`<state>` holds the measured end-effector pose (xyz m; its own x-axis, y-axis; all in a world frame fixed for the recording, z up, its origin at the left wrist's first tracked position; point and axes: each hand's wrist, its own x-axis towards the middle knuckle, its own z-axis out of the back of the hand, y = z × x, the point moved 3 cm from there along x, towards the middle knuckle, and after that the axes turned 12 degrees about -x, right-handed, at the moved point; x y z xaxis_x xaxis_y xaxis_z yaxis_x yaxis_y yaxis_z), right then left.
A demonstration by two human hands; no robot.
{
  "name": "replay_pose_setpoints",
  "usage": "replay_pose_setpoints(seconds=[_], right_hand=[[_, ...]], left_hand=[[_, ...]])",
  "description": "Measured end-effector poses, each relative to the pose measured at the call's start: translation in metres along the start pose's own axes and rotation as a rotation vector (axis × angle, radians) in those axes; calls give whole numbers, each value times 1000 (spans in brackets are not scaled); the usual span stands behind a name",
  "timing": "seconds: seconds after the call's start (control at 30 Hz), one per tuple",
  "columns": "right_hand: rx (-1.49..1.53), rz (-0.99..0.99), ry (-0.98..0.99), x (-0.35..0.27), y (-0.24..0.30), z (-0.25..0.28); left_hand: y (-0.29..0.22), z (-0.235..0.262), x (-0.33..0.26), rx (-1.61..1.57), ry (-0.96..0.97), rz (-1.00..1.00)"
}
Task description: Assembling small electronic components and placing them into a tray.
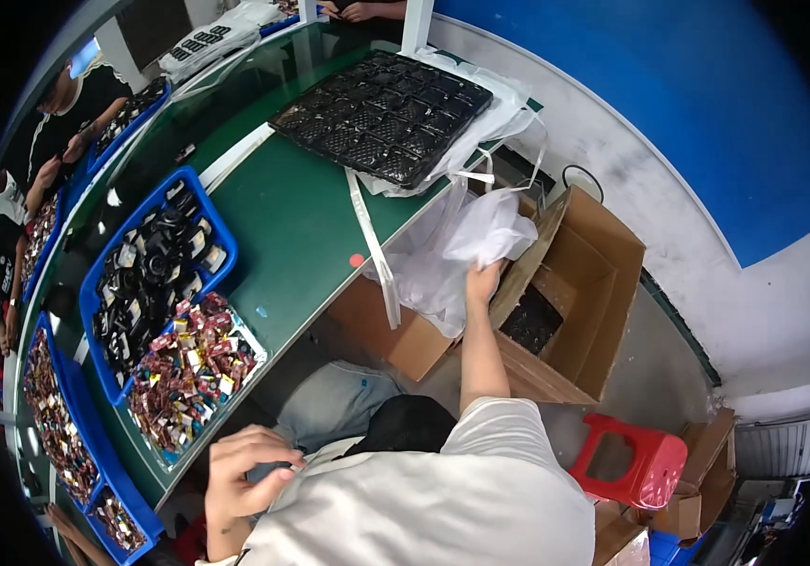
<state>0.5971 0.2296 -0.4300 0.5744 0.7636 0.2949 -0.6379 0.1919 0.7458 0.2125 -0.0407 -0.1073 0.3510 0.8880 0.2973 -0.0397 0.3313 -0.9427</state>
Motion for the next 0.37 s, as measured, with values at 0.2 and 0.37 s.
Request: replay_pose_setpoints(seconds=[0.2,0.37], right_hand=[[-705,50,610,-65,31,-73],[-1166,596,699,-46,54,-154]], left_hand=[[63,-28,-21,189,58,226],[115,-6,-62,235,107,505]])
